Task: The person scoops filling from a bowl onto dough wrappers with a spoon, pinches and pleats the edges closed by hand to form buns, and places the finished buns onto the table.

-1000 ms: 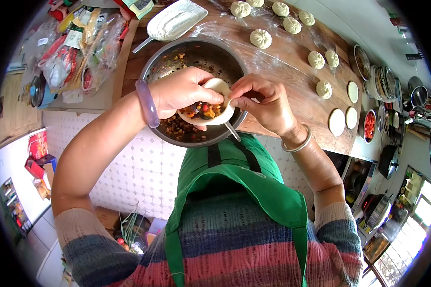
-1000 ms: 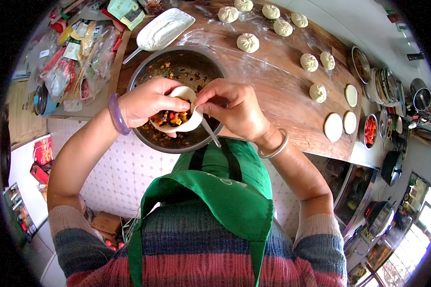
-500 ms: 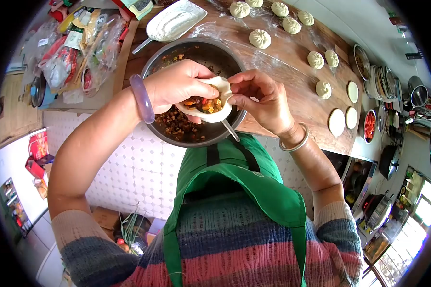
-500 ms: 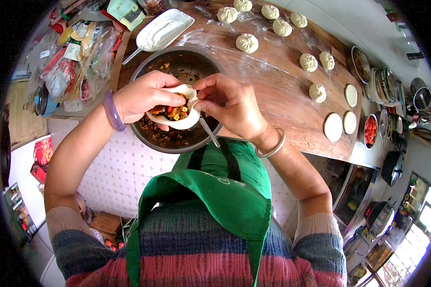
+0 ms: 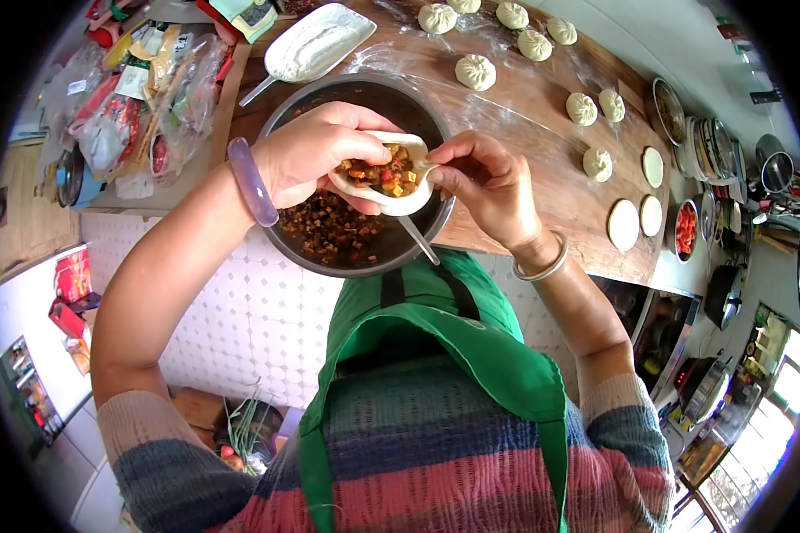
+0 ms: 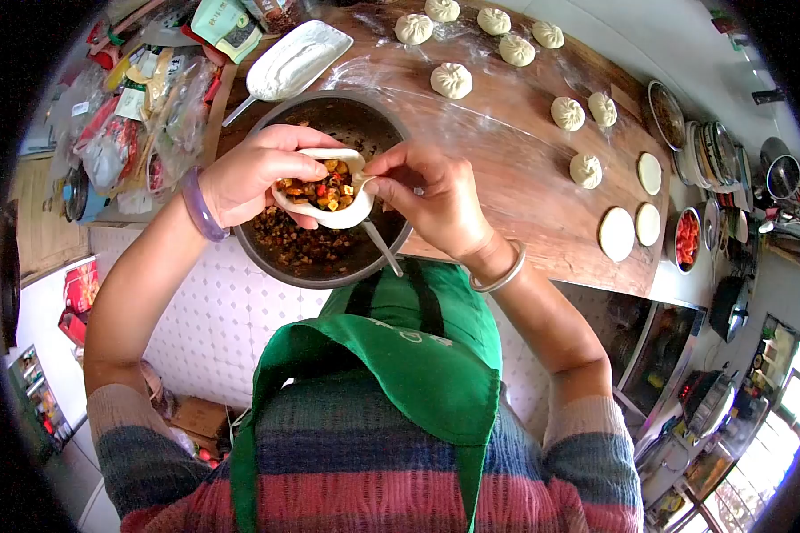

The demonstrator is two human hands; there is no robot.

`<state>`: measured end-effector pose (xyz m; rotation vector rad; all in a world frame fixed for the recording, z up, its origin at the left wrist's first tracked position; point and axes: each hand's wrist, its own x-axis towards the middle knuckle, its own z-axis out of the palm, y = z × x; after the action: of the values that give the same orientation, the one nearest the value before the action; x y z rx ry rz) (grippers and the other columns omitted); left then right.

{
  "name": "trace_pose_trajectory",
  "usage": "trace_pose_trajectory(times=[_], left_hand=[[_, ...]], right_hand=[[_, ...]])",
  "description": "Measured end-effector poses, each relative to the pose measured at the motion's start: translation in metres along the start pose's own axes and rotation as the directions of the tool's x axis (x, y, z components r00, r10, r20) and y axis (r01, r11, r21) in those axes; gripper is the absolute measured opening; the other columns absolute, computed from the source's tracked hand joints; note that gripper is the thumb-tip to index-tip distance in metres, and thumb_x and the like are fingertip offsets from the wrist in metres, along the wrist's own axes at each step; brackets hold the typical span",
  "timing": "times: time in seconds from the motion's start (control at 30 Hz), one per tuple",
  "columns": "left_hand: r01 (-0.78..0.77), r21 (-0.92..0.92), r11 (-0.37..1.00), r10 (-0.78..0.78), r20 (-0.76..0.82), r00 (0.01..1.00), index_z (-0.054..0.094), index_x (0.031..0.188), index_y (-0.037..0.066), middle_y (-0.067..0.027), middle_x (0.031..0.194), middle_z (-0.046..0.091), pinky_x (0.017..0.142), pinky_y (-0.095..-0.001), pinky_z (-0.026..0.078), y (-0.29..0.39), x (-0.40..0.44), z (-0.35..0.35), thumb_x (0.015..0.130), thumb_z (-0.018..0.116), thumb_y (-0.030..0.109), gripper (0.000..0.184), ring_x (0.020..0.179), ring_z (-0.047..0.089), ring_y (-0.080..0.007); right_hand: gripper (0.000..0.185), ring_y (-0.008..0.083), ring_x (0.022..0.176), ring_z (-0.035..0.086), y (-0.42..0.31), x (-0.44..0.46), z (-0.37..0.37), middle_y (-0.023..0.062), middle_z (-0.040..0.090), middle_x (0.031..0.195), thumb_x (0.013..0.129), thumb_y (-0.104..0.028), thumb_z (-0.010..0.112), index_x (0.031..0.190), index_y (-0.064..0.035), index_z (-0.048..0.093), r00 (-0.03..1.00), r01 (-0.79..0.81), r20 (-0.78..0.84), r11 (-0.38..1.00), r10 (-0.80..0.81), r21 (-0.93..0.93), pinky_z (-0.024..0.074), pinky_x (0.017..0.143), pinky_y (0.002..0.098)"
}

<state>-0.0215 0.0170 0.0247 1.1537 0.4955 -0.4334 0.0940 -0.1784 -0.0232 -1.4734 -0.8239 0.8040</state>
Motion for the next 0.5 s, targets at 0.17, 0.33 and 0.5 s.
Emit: trace_pose_trajectory(times=[0.17, 0.33, 0.5], left_hand=[[0.034, 0.100, 0.994, -0.034, -0.003, 0.999, 0.060, 0.113, -0.004, -0.0096, 0.090, 0.067, 0.049, -0.0244, 0.057, 0.002, 0.005, 0.002, 0.090, 0.056, 0.013, 0.029, 0.071, 0.067, -0.0140], [0.106, 0.195, 0.975, -0.109, 0.003, 0.994, 0.063, 0.109, -0.003, -0.0087, 0.089, 0.067, 0.044, -0.0218, 0.053, 0.002, 0.007, 0.002, 0.090, 0.055, 0.012, 0.026, 0.067, 0.065, -0.0113], [0.126, 0.243, 0.962, -0.144, 0.058, 0.988, 0.063, 0.110, -0.002, -0.0065, 0.090, 0.067, 0.044, -0.0221, 0.053, 0.000, 0.013, 0.001, 0.088, 0.056, 0.011, 0.027, 0.069, 0.064, -0.0101]], right_hand=[[0.014, 0.0104, 0.077, 0.065, 0.007, 0.007, -0.001, 0.0055, 0.067, 0.087, 0.078, 0.004, 0.072, 0.090, -0.0009, 0.068, 0.967, 0.255, 0.058, 0.954, -0.249, -0.160, 0.0551, 0.067, 0.0239], [0.015, 0.0137, 0.080, 0.065, -0.010, 0.004, 0.001, 0.0066, 0.066, 0.089, 0.076, 0.005, 0.072, 0.087, -0.0033, 0.069, 0.996, 0.074, 0.062, 0.991, -0.067, -0.108, 0.0548, 0.069, 0.0258], [0.016, 0.0208, 0.079, 0.066, -0.006, 0.012, -0.007, 0.0078, 0.066, 0.087, 0.074, 0.003, 0.074, 0.088, -0.0033, 0.069, 0.911, 0.390, 0.227, 0.897, -0.344, -0.208, 0.0539, 0.068, 0.0290]])
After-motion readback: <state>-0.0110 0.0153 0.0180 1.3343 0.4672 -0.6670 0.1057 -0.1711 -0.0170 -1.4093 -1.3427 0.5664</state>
